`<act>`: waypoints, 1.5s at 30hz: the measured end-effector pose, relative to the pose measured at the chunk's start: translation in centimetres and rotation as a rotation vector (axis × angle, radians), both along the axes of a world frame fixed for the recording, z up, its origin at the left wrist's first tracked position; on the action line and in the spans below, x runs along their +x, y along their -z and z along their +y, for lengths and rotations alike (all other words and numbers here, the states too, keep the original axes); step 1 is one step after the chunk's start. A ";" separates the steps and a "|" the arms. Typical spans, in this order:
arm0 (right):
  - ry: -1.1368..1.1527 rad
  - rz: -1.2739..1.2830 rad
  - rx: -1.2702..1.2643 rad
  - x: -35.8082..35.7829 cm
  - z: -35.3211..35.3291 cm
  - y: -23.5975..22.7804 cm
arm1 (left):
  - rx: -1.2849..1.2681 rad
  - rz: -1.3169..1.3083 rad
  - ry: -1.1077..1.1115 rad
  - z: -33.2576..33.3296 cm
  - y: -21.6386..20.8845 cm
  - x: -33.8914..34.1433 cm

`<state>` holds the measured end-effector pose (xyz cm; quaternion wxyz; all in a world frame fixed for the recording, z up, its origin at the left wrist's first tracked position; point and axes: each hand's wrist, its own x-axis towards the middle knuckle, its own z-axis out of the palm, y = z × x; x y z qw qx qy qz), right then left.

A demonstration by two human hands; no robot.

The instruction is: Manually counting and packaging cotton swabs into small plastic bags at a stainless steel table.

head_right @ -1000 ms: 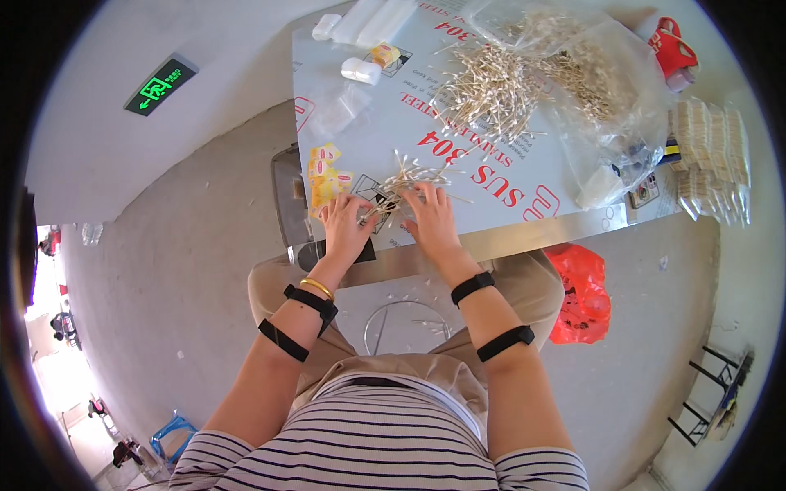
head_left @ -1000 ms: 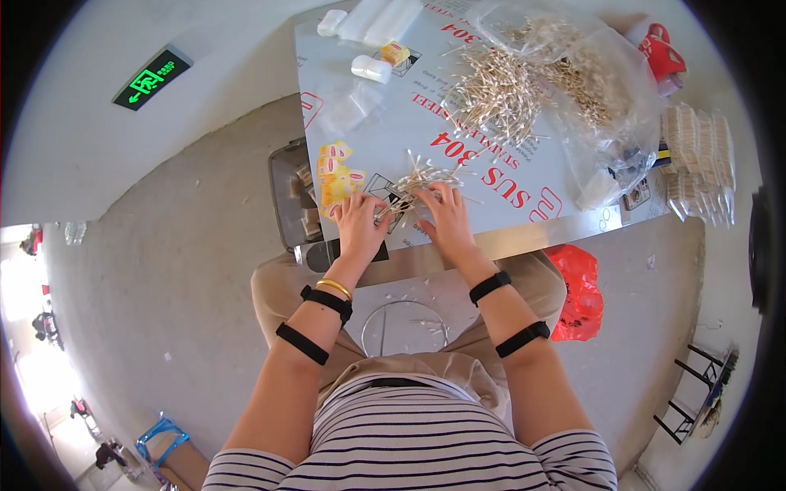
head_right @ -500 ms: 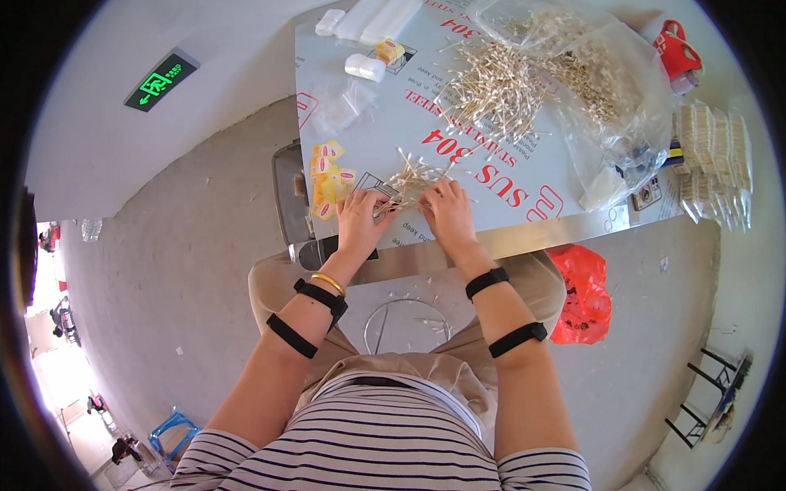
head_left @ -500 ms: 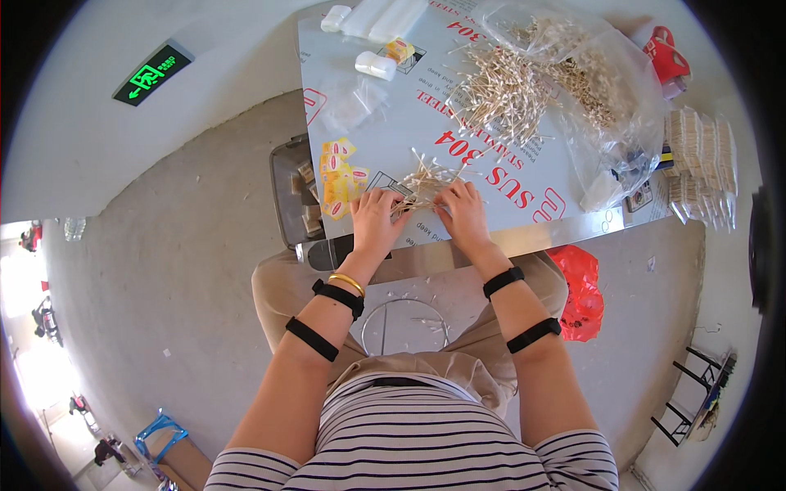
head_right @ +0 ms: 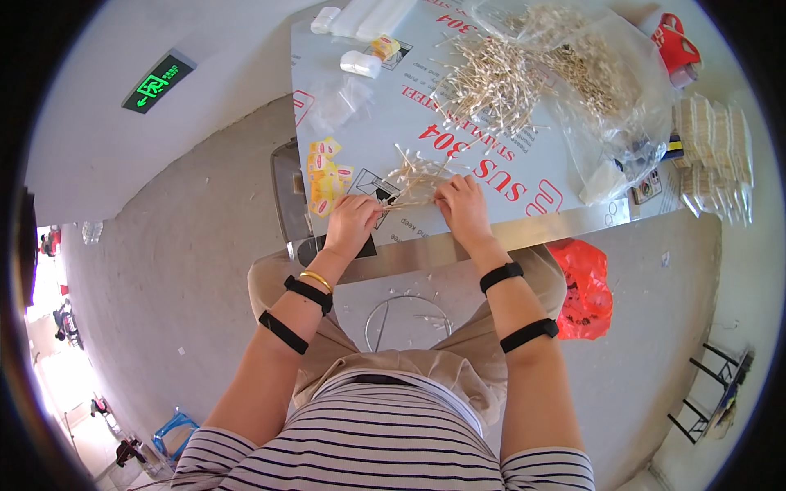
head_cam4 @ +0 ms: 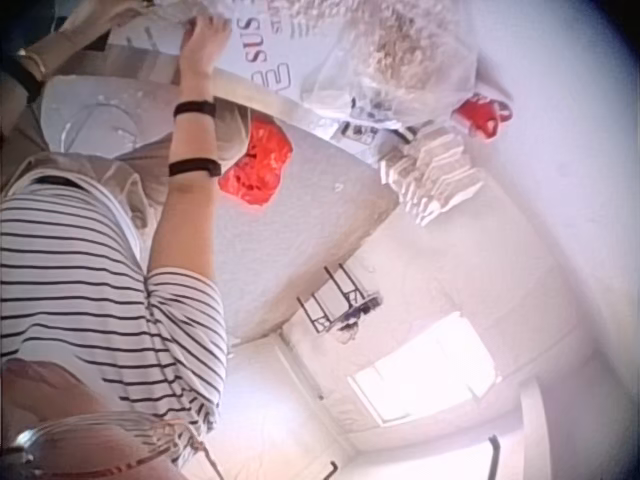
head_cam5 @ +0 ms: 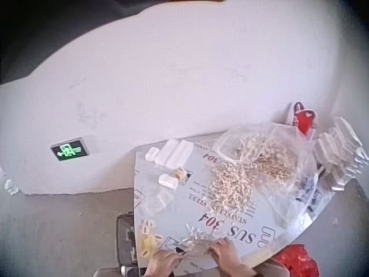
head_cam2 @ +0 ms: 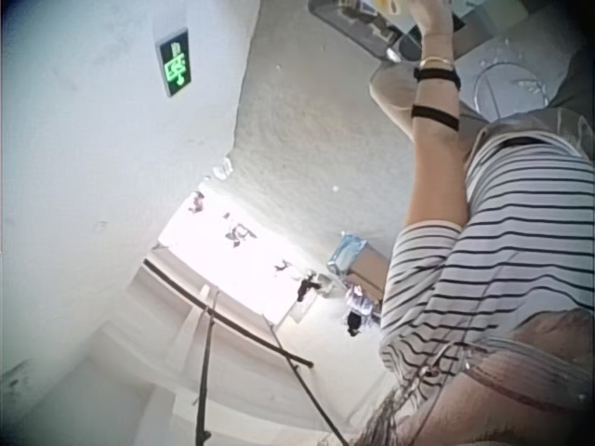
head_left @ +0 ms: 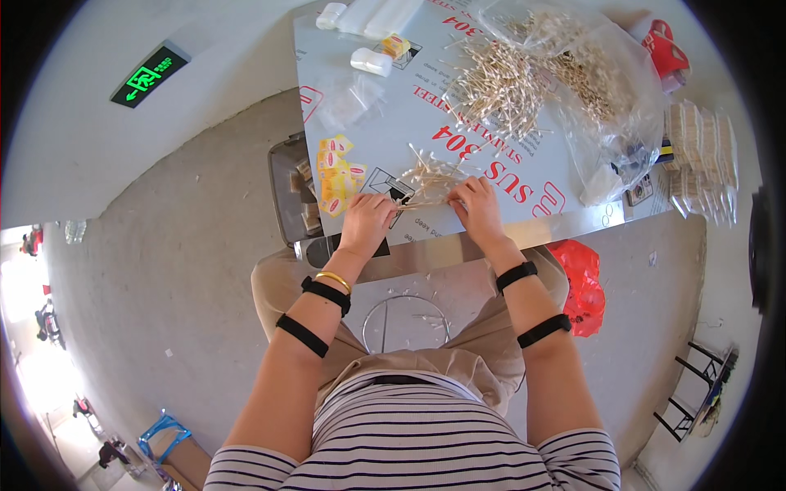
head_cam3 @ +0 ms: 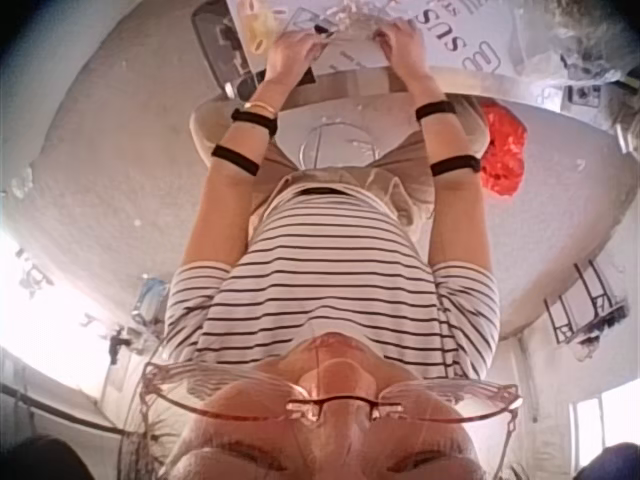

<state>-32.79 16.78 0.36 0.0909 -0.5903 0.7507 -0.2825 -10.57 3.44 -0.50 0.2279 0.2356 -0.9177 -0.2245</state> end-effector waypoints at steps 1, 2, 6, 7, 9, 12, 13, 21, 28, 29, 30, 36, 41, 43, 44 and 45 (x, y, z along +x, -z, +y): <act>0.017 -0.006 0.000 -0.2 0.0 0.0 | 0.001 -0.001 0.002 -0.2 -0.1 0.3; 0.018 -0.007 0.001 -0.3 -0.1 0.1 | -0.011 -0.014 0.021 -0.3 -0.2 0.6; 0.036 0.019 -0.008 -0.1 -0.8 -0.6 | -0.036 -0.047 0.063 -0.5 -0.4 1.5; 0.032 0.029 -0.011 0.3 -1.1 -0.8 | -0.035 -0.049 0.061 -0.5 -0.4 1.7; 0.032 0.037 -0.013 1.0 -1.9 -0.9 | -0.034 -0.022 0.100 -0.2 -0.4 1.6; 0.082 0.073 0.058 2.3 -3.3 -0.7 | -0.030 -0.020 0.120 0.3 -0.3 0.9; 0.132 0.100 0.130 2.7 -3.7 -0.6 | -0.029 -0.019 0.119 0.5 -0.3 0.5; 0.279 0.113 0.183 3.7 -6.0 -0.5 | 0.007 -0.003 0.074 1.6 -1.0 -1.8; 0.306 -0.568 0.294 -0.5 -4.2 -2.8 | 0.183 0.025 -0.153 2.3 -2.5 -0.8; 0.304 -0.566 0.289 -0.7 -3.9 -3.4 | 0.428 0.012 -0.221 2.4 -2.4 -0.6; 0.276 -0.567 0.368 -0.8 -3.5 -4.0 | 0.674 0.000 -0.288 2.5 -2.5 -0.5; 0.126 -0.672 0.367 0.5 1.2 -5.4 | 1.271 0.267 -0.348 4.7 -4.8 -1.6; 0.095 -0.745 0.299 3.5 5.8 -5.7 | 1.219 0.140 -0.075 7.3 -5.5 1.1; 0.096 -0.899 0.300 5.0 7.4 -6.4 | 1.163 0.153 -0.052 8.8 -5.9 1.7; 0.096 -1.056 0.308 5.8 8.2 -6.7 | 1.159 0.150 -0.041 9.5 -6.2 1.8; 0.090 -1.141 0.285 6.4 8.9 -6.5 | 1.123 0.126 -0.043 10.2 -6.4 1.9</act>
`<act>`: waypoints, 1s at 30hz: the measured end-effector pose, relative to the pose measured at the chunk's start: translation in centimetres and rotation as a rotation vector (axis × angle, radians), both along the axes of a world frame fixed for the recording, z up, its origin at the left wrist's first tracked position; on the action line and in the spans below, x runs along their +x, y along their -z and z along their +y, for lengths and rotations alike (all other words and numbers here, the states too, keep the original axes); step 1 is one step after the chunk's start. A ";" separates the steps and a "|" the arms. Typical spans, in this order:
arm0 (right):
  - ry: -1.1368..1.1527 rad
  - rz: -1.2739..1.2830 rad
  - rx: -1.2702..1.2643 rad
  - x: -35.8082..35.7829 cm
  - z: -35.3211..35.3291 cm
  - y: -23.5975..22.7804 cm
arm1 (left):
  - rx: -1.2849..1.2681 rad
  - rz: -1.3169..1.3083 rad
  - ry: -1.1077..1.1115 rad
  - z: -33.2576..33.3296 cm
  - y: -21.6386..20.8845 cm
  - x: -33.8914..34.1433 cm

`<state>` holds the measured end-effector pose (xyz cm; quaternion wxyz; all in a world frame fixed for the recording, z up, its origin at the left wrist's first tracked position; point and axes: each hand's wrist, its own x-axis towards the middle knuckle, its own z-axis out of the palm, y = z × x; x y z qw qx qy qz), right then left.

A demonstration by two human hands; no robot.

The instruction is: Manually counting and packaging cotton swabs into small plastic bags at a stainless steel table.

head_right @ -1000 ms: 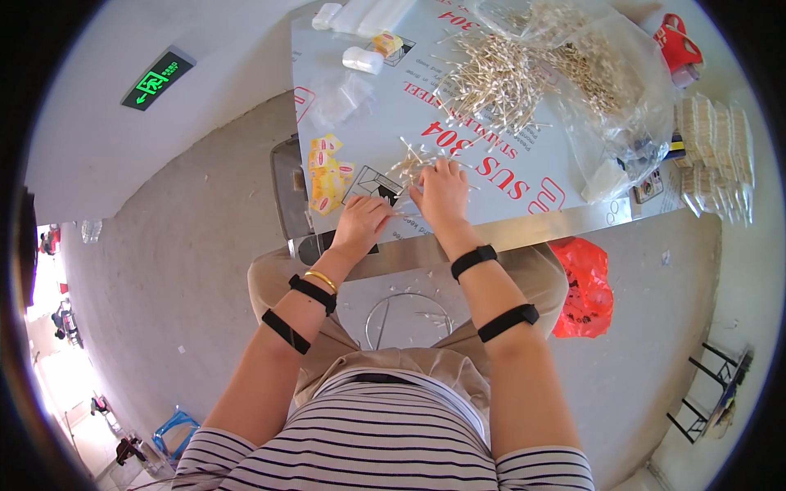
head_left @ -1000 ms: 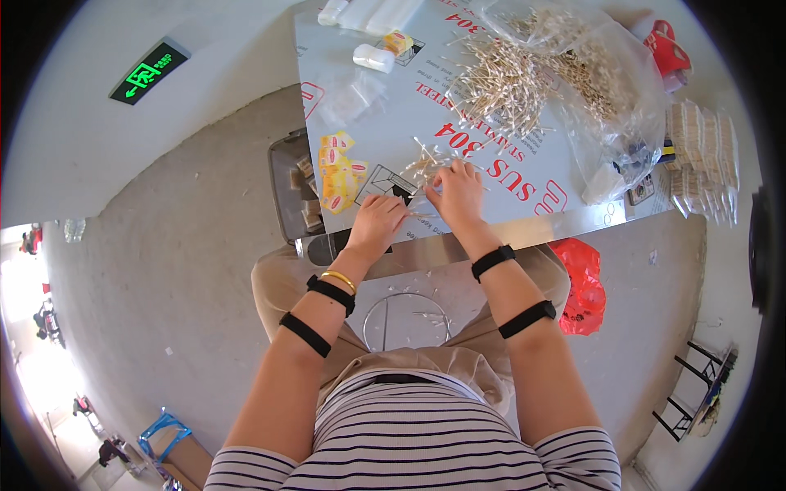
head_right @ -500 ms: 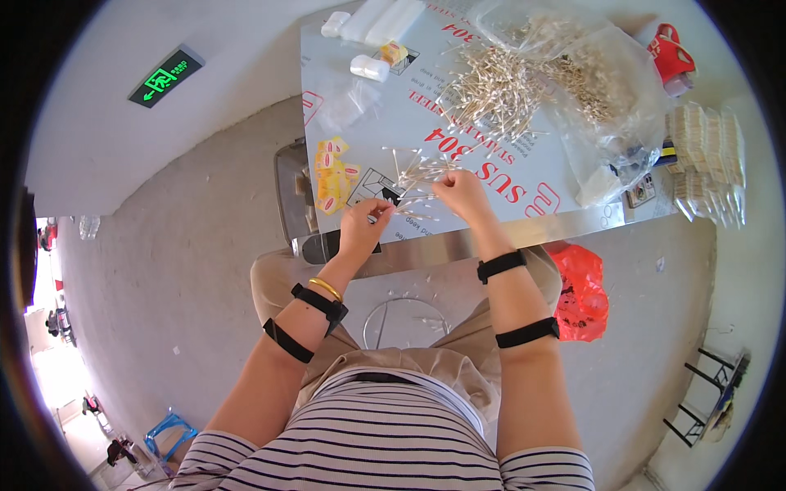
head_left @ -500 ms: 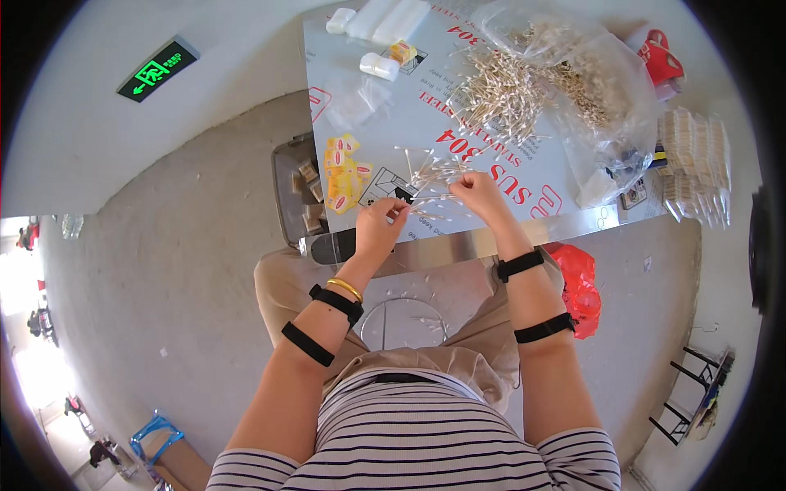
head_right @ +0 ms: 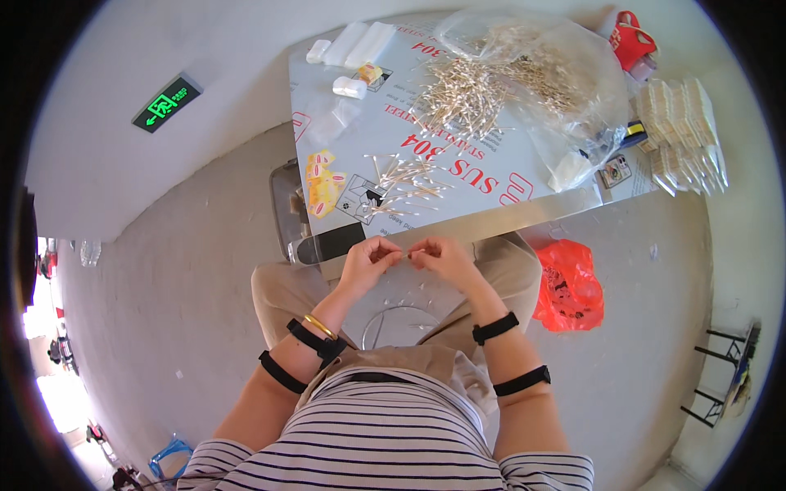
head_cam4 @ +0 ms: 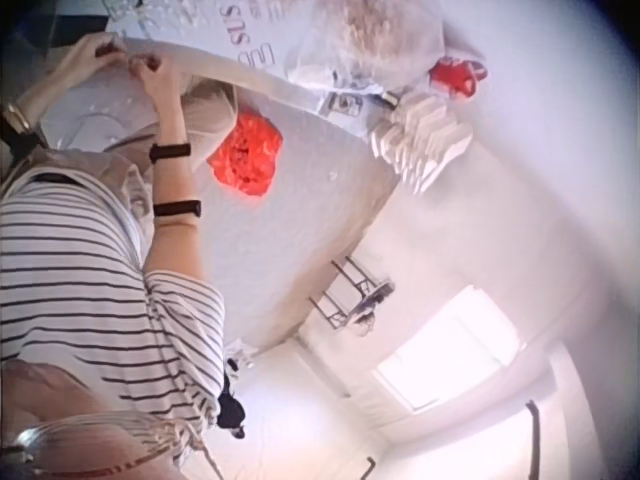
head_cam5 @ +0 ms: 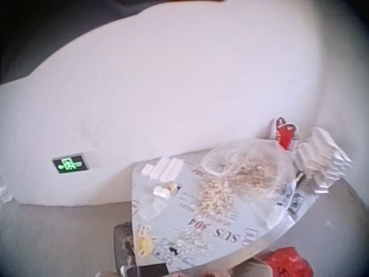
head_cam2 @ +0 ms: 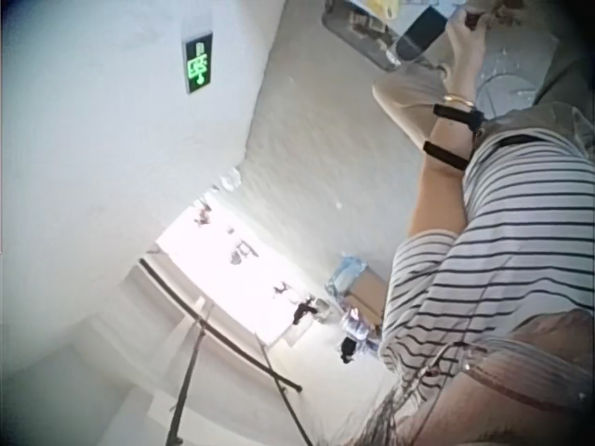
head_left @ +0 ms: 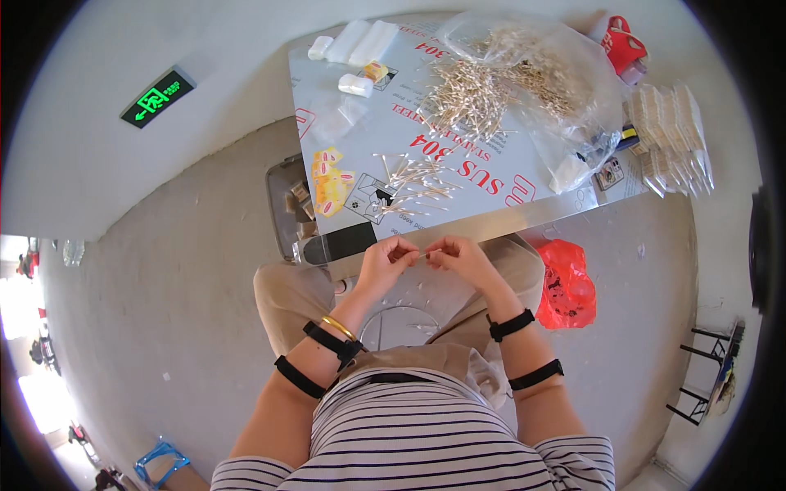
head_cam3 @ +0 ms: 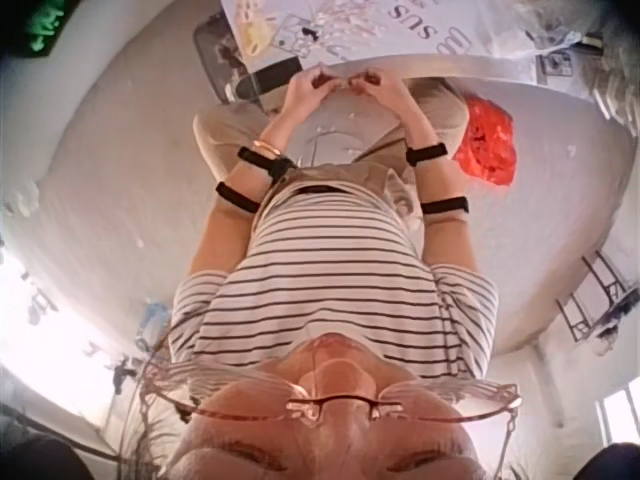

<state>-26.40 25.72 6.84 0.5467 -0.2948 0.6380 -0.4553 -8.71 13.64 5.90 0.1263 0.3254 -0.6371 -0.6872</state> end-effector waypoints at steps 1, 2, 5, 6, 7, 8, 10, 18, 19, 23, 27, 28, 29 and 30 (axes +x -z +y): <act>0.014 0.003 -0.004 0.4 0.8 0.0 | -0.035 -0.021 0.011 0.7 -0.2 -0.1; 0.051 0.001 0.007 0.8 1.7 -0.3 | -0.035 -0.016 0.034 1.3 -0.6 -0.3; 0.152 -0.017 0.001 1.5 3.3 -0.9 | -0.004 -0.016 0.058 2.6 -1.8 -0.8; 0.189 -0.036 -0.014 1.5 4.1 -1.4 | -0.018 -0.029 0.065 2.8 -2.2 -0.7; 0.224 -0.025 -0.002 1.6 4.9 -1.9 | -0.031 -0.042 0.073 3.0 -2.5 -0.8; 0.278 -0.031 -0.033 1.8 5.2 -2.4 | -0.027 -0.036 0.094 3.0 -2.8 -0.6; 0.409 0.042 -0.094 0.6 7.7 -2.7 | 0.040 -0.048 0.130 3.3 -2.8 -1.1; 0.672 1.456 0.347 -11.7 25.1 -1.6 | -0.168 -0.055 0.201 2.9 0.6 -0.3; 0.667 1.449 0.340 -11.8 24.7 -1.6 | -0.169 -0.070 0.205 2.7 1.1 -0.2; 0.632 1.361 0.164 -12.2 19.4 -1.6 | -0.121 -0.156 0.203 2.2 1.7 0.8; 0.433 0.998 -0.103 -10.1 6.5 0.9 | -0.143 -0.202 0.228 2.1 2.3 1.1; 0.378 0.921 -0.084 -9.0 3.4 0.9 | -0.145 -0.205 0.227 2.1 2.5 1.1; 0.329 0.922 -0.081 -8.6 0.8 1.8 | -0.141 -0.211 0.225 2.1 2.4 1.0; 0.280 0.924 -0.075 -8.3 -1.2 3.1 | -0.166 -0.229 0.234 2.1 2.1 0.7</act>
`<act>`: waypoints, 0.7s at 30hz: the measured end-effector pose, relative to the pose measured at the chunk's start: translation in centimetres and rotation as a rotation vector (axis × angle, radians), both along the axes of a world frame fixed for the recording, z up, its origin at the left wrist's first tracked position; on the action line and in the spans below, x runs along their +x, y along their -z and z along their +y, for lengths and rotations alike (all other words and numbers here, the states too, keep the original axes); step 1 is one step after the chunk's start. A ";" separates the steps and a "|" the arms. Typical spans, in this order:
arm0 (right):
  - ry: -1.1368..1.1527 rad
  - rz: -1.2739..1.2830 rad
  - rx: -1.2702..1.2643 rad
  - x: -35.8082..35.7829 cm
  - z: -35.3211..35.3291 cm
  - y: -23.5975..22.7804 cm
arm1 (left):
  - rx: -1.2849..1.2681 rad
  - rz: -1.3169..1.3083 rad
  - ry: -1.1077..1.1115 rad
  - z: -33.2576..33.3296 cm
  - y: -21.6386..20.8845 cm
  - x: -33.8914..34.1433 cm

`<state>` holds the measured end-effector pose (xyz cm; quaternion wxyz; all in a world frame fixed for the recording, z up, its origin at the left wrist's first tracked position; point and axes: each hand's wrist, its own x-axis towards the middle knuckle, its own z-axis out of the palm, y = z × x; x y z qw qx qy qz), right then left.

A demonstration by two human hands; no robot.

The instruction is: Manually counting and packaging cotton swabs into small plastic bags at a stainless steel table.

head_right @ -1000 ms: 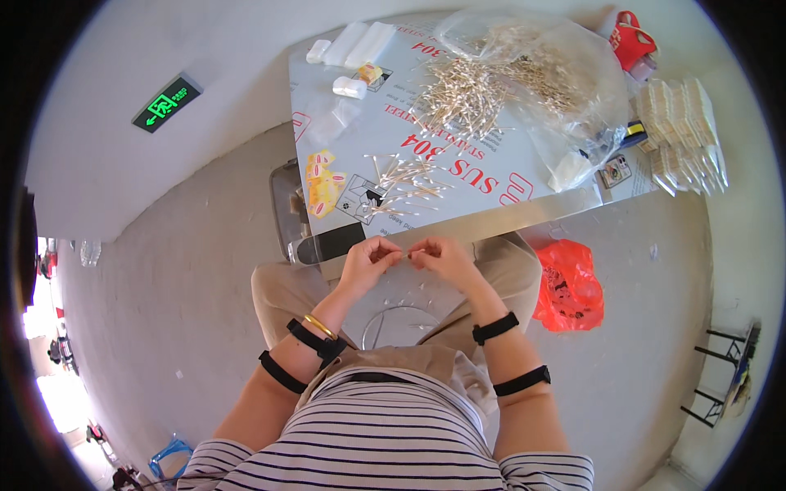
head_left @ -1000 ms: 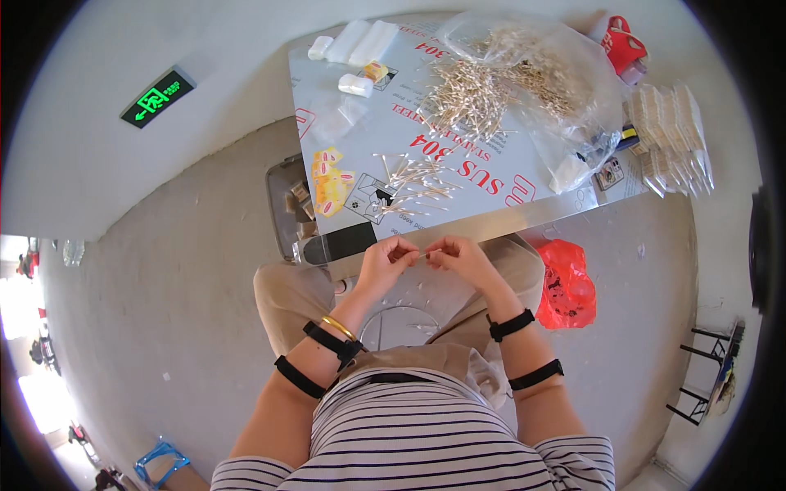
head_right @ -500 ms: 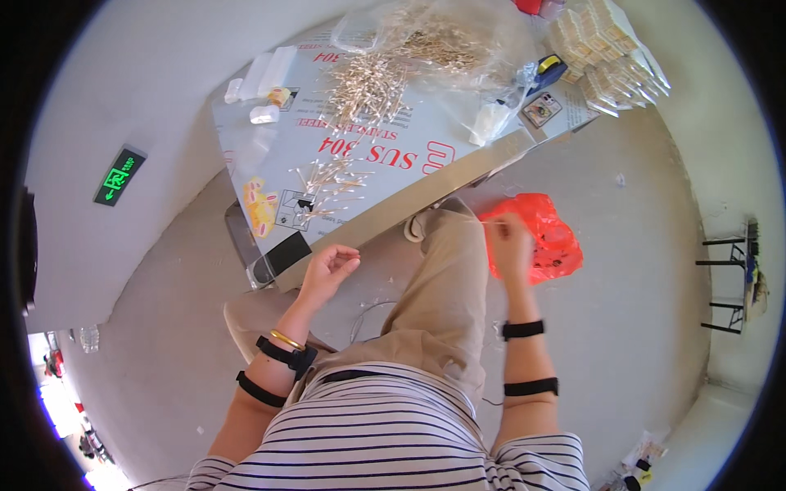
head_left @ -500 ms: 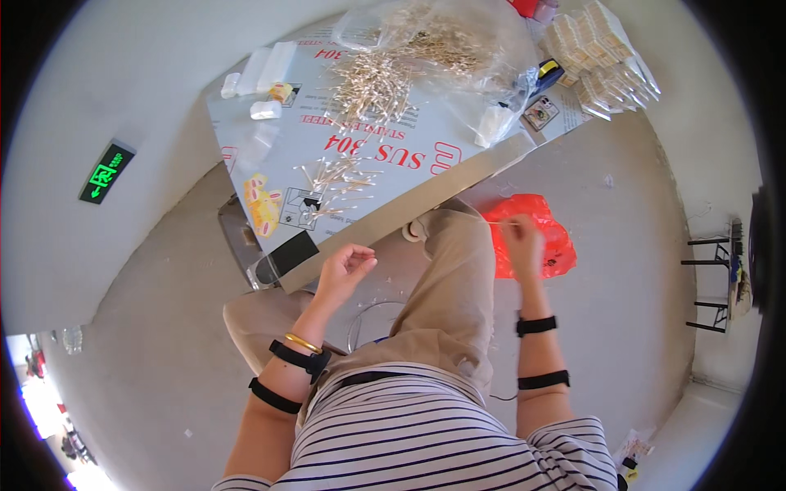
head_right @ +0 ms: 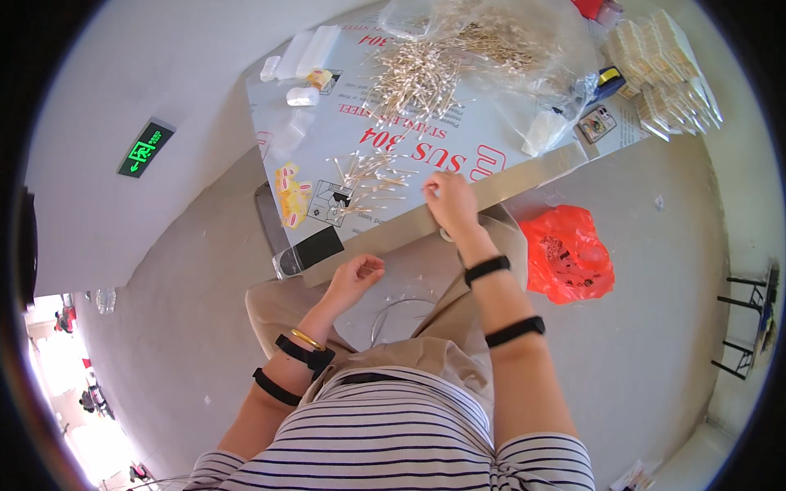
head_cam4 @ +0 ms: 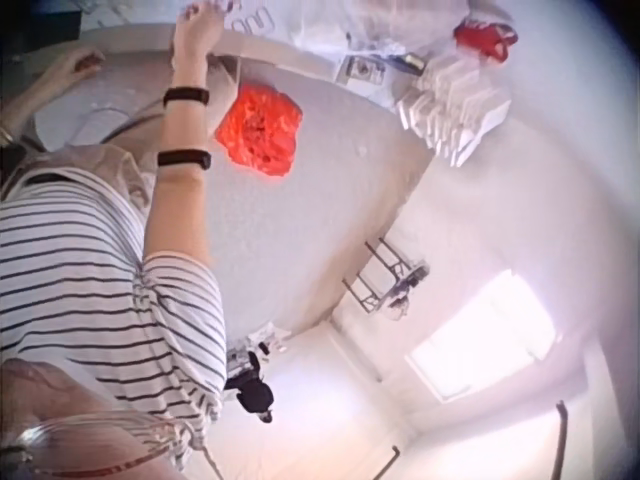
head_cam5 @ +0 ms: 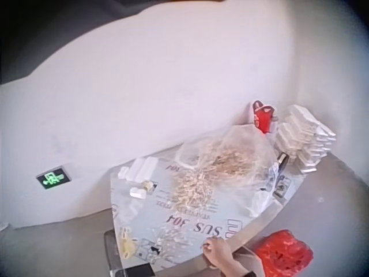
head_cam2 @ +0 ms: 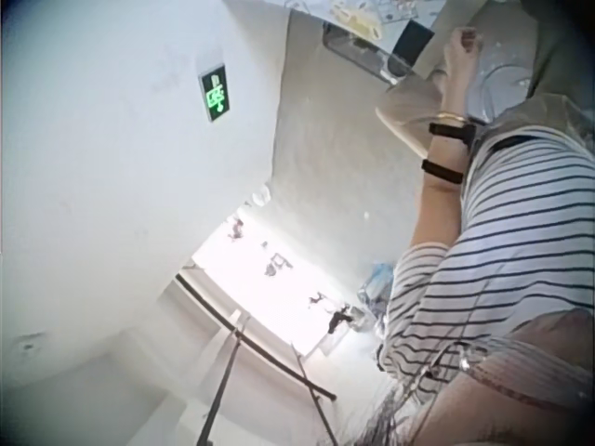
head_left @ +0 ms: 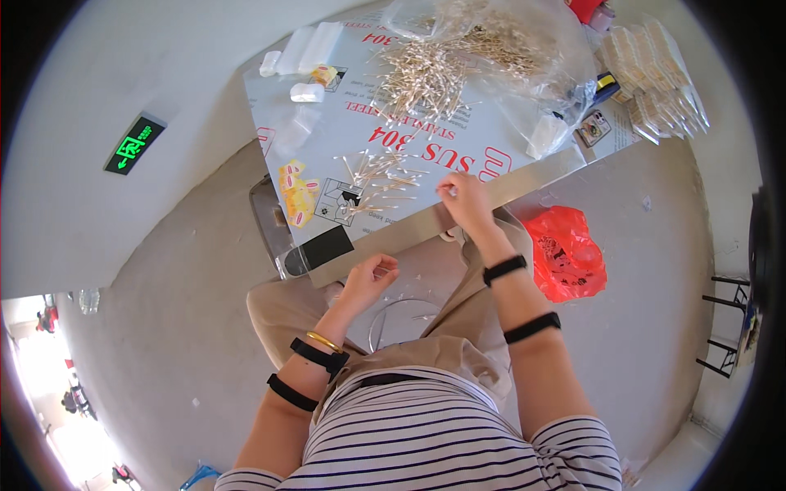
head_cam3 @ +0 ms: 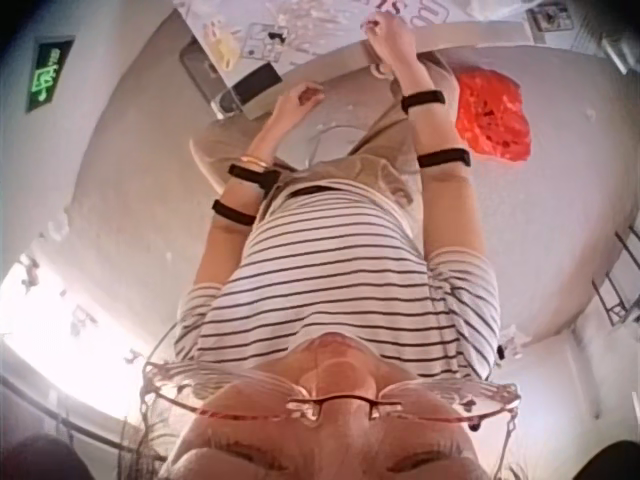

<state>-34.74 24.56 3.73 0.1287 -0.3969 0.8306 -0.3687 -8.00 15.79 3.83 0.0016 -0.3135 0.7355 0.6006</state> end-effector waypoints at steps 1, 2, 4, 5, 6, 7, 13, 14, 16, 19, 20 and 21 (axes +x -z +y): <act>-0.009 -0.007 0.001 0.3 -1.8 1.1 | -0.029 -0.019 0.004 -0.2 -0.2 0.0; -0.002 -0.004 0.035 0.6 -3.4 1.8 | -0.026 -0.025 -0.006 -0.5 -0.3 0.2; -0.001 -0.001 0.075 0.7 -5.2 2.8 | -0.051 -0.067 -0.007 -0.9 -0.3 0.2; 0.008 -0.010 0.134 0.9 -6.0 3.2 | -0.047 -0.073 -0.018 -1.2 0.0 0.7; 0.020 -0.018 0.193 1.1 -6.6 3.5 | -0.042 -0.065 -0.033 -1.5 0.3 1.1; 0.012 -0.021 0.199 1.2 -6.9 3.8 | -0.038 -0.055 -0.046 -1.8 0.7 1.5; -0.029 0.099 0.119 1.4 -6.9 5.0 | 0.012 -0.034 -0.050 -2.8 2.0 1.8; -0.054 0.109 0.101 1.5 -6.9 4.9 | 0.013 -0.036 -0.050 -3.0 2.0 1.6; -0.082 0.118 0.081 1.8 -7.1 4.6 | 0.055 0.001 -0.062 -3.2 2.2 1.0; -0.098 0.153 0.063 1.5 -7.0 4.7 | 0.028 -0.012 -0.039 -3.1 0.8 -0.7; -0.089 0.068 0.008 1.4 -6.9 4.6 | 0.026 -0.012 -0.042 -3.0 0.5 -1.0; -0.080 -0.017 -0.047 1.3 -6.8 4.6 | 0.027 -0.020 -0.030 -3.0 0.2 -1.2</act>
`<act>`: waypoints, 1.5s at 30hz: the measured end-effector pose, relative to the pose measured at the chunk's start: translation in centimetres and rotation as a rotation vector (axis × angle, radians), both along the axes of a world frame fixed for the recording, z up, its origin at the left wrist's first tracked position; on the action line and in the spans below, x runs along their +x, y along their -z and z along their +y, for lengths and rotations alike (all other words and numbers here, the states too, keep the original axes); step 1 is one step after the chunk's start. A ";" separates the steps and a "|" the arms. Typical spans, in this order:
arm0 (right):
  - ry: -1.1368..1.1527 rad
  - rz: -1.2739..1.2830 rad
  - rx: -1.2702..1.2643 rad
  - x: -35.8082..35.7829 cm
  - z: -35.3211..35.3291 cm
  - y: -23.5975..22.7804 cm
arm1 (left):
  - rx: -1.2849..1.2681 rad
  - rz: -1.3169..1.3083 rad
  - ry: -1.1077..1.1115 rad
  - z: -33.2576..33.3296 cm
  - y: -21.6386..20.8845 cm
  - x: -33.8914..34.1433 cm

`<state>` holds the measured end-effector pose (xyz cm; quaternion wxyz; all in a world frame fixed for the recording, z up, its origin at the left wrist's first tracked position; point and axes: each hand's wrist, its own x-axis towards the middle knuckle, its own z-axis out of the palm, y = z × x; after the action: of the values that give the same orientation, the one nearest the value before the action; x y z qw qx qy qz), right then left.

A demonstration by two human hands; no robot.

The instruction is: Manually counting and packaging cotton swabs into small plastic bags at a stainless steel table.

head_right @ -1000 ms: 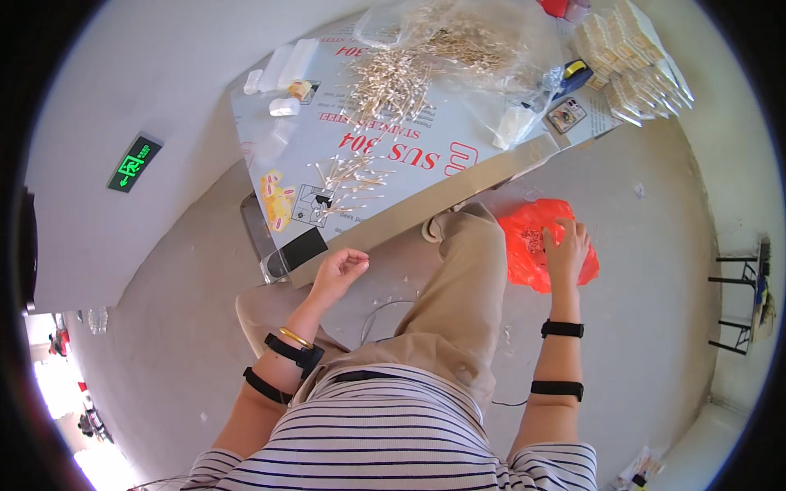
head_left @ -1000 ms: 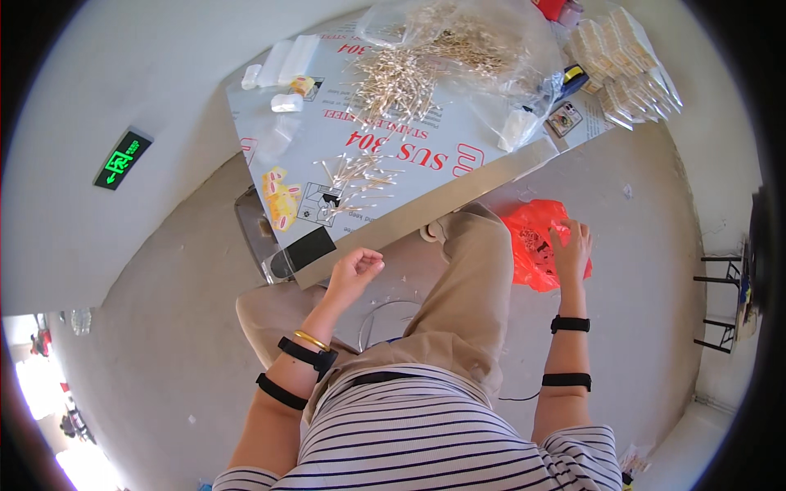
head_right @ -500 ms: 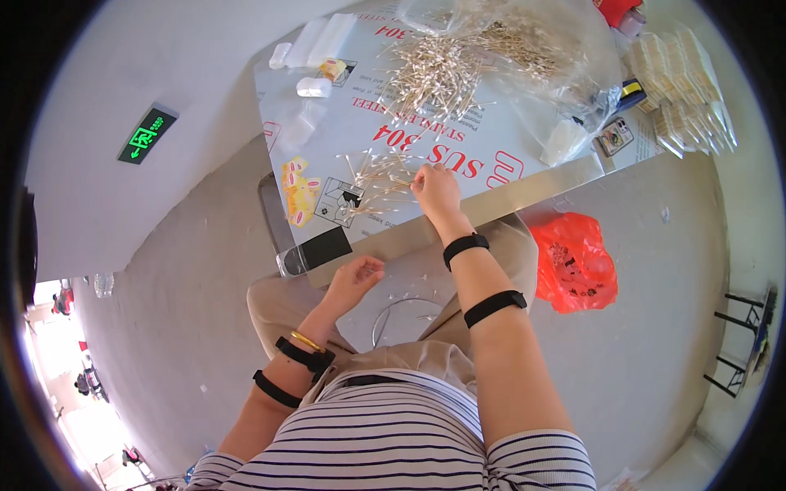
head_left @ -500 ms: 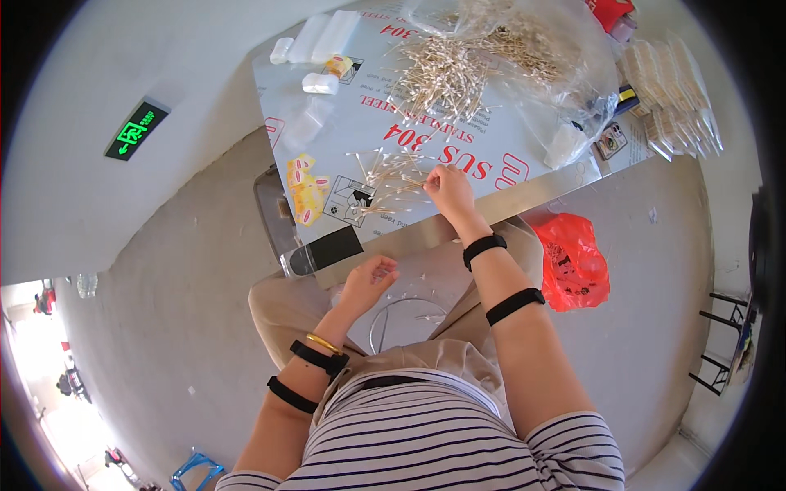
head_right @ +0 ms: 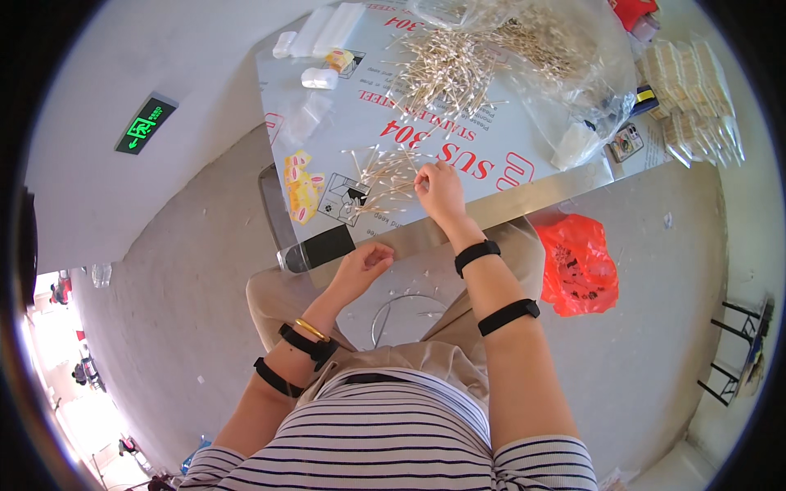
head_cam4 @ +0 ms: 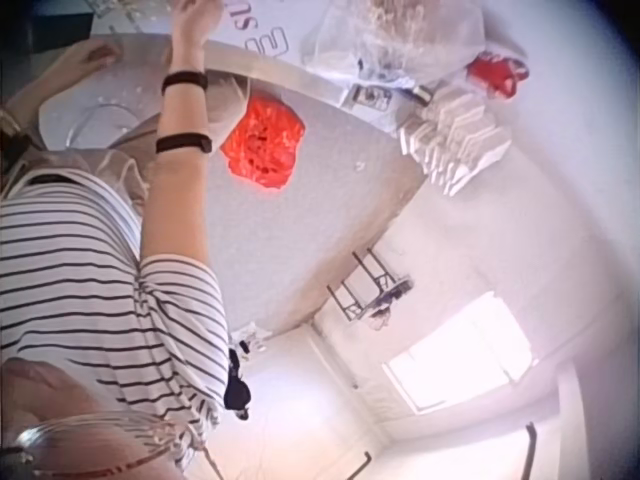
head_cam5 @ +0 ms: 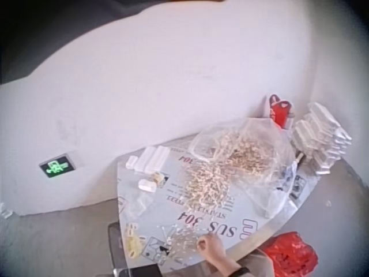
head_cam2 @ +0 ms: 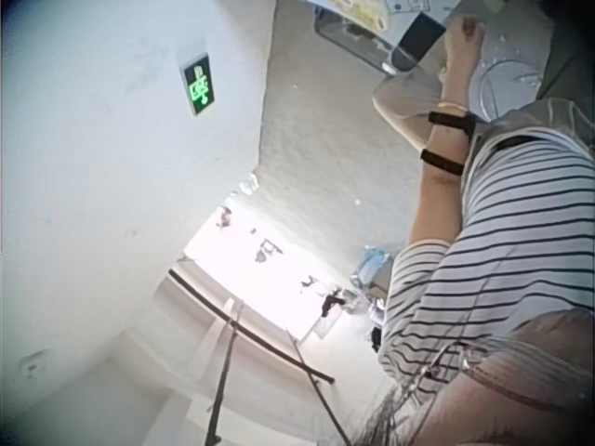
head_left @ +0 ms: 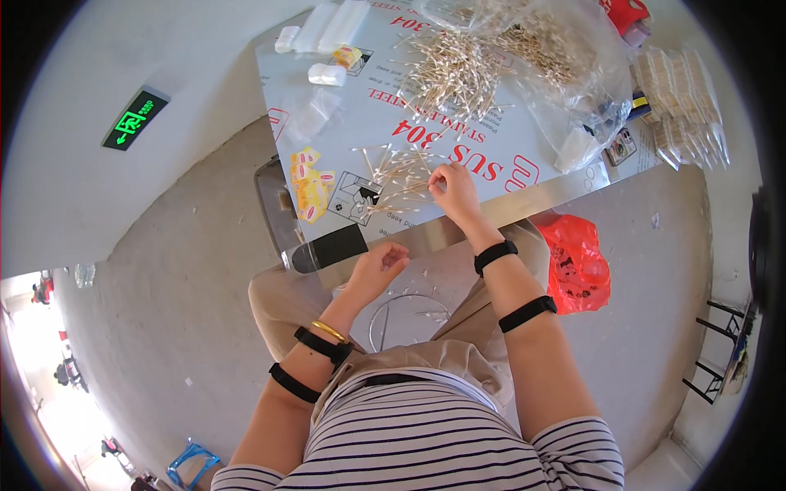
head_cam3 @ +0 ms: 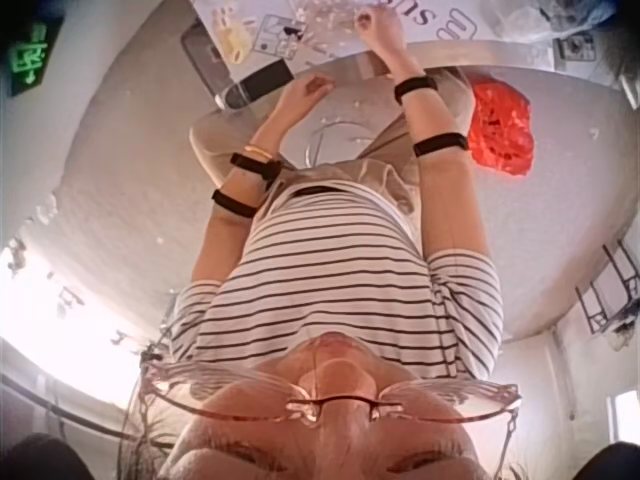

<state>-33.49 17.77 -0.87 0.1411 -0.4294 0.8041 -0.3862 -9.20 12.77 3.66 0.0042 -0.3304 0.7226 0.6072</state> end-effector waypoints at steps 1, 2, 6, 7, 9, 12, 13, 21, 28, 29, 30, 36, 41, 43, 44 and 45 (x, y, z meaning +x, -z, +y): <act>-0.003 0.000 -0.002 -0.3 0.1 -0.1 | 0.001 -0.008 0.013 0.1 -0.3 -0.1; -0.014 -0.099 -0.016 -0.6 0.1 -0.1 | -0.002 -0.006 0.011 0.2 -0.1 0.0; 0.052 -0.600 -0.098 -1.5 1.3 -0.3 | -0.046 0.001 0.018 1.0 0.3 0.3; 0.055 -0.596 -0.101 -1.9 2.0 -0.5 | -0.056 -0.006 0.024 1.2 0.3 0.3; 0.128 -0.730 -0.216 -2.2 3.7 -1.1 | -0.084 -0.004 0.036 1.5 -0.1 0.3; 0.225 -0.505 -0.179 -3.1 8.6 -3.4 | -0.096 -0.007 0.034 1.7 -0.4 0.2; 0.236 -0.402 -0.159 -3.4 10.8 -4.4 | -0.077 -0.014 0.022 1.9 -0.3 0.1; 0.599 0.501 0.298 -7.8 33.2 -5.2 | -0.069 0.022 0.031 2.6 0.8 0.6; 0.429 0.278 0.127 -7.4 29.9 -4.1 | -0.167 0.018 0.022 1.6 1.2 0.6; 0.352 0.288 0.098 -6.1 26.5 -4.1 | -0.171 0.008 0.014 1.0 1.2 0.6; 0.276 0.300 0.072 -4.4 22.8 -4.3 | -0.228 0.005 -0.018 0.3 1.2 0.6; -0.074 0.054 -0.039 4.0 6.2 -4.5 | -0.477 -0.089 -0.147 -4.5 1.1 -0.2; -0.122 0.054 -0.011 5.5 -0.1 -2.3 | -0.665 -0.130 -0.190 -6.7 2.1 -1.4; -0.120 0.077 0.006 5.5 -1.1 -1.9 | -0.718 -0.142 -0.178 -6.9 2.4 -1.7; -0.114 0.100 0.044 5.5 -1.5 -1.9 | -0.754 -0.147 -0.163 -6.8 2.3 -2.0; -0.108 0.123 0.081 5.4 -1.8 -1.8 | -0.790 -0.152 -0.148 -6.7 2.3 -2.2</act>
<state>-28.08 15.98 0.97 0.1292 -0.4891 0.8019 -0.3180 -11.40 6.05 1.36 -0.1133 -0.4016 0.8721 0.2557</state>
